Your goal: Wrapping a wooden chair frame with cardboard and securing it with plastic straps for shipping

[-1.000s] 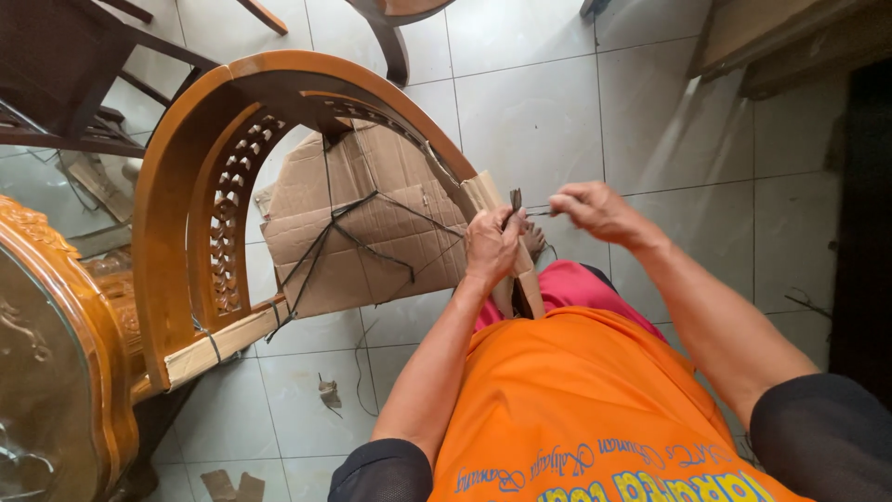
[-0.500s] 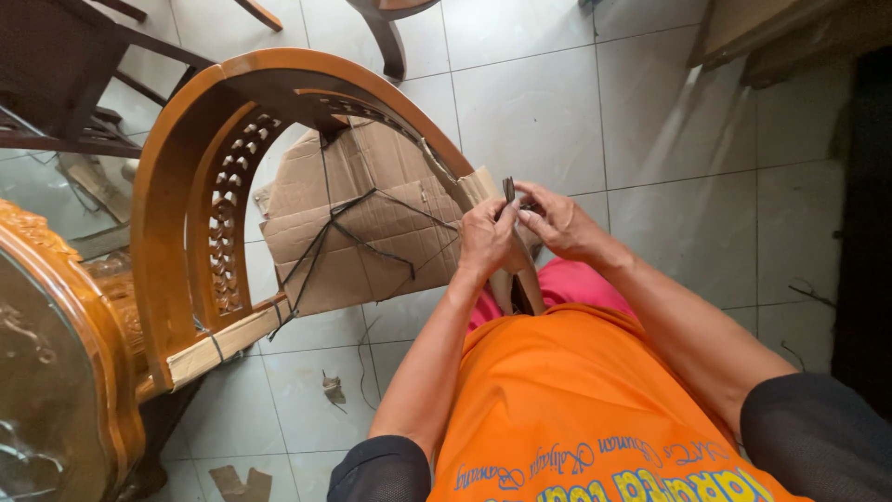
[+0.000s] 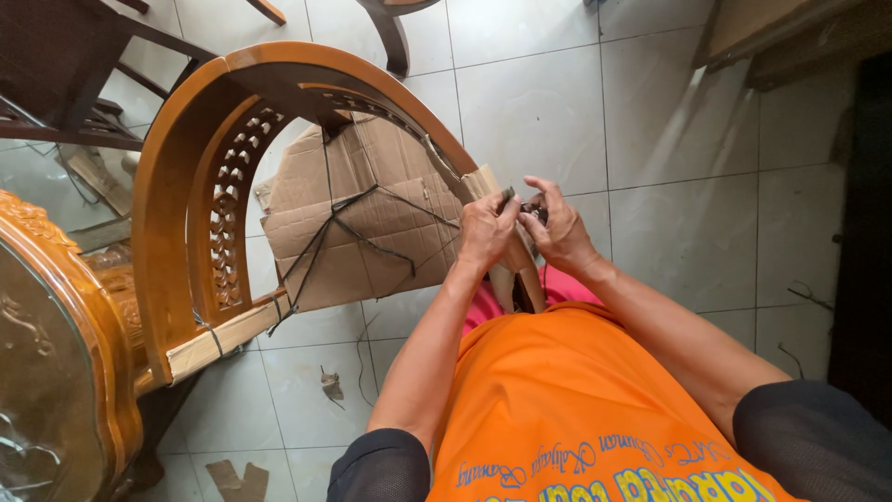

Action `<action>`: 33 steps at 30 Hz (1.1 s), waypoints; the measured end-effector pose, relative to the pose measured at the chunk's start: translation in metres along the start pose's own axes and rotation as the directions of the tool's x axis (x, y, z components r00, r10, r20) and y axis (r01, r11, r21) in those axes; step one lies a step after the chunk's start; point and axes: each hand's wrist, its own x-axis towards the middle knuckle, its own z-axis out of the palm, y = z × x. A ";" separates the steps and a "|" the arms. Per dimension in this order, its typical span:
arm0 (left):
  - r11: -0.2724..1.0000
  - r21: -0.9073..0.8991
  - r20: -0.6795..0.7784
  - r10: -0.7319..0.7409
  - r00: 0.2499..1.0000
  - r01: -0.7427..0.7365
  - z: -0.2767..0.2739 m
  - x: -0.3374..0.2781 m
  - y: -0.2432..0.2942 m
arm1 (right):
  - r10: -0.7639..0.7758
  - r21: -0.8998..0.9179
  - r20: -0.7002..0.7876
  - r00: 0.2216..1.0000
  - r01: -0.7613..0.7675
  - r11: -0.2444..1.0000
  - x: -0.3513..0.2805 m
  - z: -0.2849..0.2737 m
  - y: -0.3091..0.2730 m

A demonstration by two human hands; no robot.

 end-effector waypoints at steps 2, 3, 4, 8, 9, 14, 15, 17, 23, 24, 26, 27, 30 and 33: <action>1.000 0.012 -0.011 0.005 1.000 -0.005 0.004 0.005 -0.014 | -0.060 -0.122 -0.024 0.998 0.056 0.991 -0.002 0.005 0.011; 1.000 0.021 -0.025 0.007 1.000 -0.007 0.005 0.007 -0.021 | -0.122 -0.244 -0.037 0.992 0.109 0.964 -0.004 0.007 0.016; 1.000 0.021 -0.024 0.007 1.000 -0.006 0.004 0.009 -0.024 | -0.121 -0.244 -0.037 0.992 0.108 0.964 -0.004 0.008 0.013; 0.993 0.100 0.008 -0.063 0.998 0.062 -0.002 0.014 -0.010 | -0.342 -0.450 -0.035 0.939 0.291 0.845 0.000 0.008 0.009; 0.977 0.178 0.031 -0.126 0.992 0.118 -0.005 0.013 -0.002 | -0.456 -0.538 -0.009 0.890 0.380 0.753 -0.001 0.008 0.011; 0.988 0.096 0.025 -0.123 0.992 0.120 -0.029 -0.012 0.058 | -0.363 -0.524 0.234 0.902 0.431 0.734 0.004 -0.019 -0.006; 0.992 0.080 0.041 -0.098 0.994 0.094 -0.033 -0.017 0.064 | -0.290 -0.393 0.337 0.896 0.414 0.821 0.009 -0.026 -0.014; 0.997 0.058 0.051 -0.050 0.997 0.047 -0.034 -0.019 0.054 | -0.228 -0.243 0.409 0.884 0.346 0.906 0.022 -0.034 -0.010; 0.880 0.164 -0.076 0.461 0.884 -0.445 -0.024 -0.031 0.007 | -0.066 0.039 0.558 0.827 0.054 0.998 0.033 -0.049 -0.009; 0.802 0.233 -0.074 0.578 0.812 -0.550 -0.025 -0.038 0.008 | -0.055 0.057 0.569 0.821 0.027 0.998 0.031 -0.049 -0.009; 0.693 0.437 -0.072 0.662 0.746 -0.573 -0.023 -0.053 0.005 | -0.062 0.090 0.561 0.825 0.014 0.996 0.029 -0.048 -0.008; 0.547 0.617 -0.039 0.739 0.673 -0.565 -0.022 -0.059 0.004 | -0.066 0.121 0.547 0.835 -0.001 0.993 0.028 -0.049 -0.007; 0.464 0.719 -0.008 0.749 0.662 -0.517 -0.010 -0.059 -0.010 | -0.057 0.146 0.558 0.828 -0.031 0.989 0.029 -0.048 -0.009; 0.421 0.769 -0.015 0.765 0.644 -0.482 -0.006 -0.056 -0.007 | -0.032 0.123 0.576 0.817 -0.048 0.991 0.032 -0.046 -0.003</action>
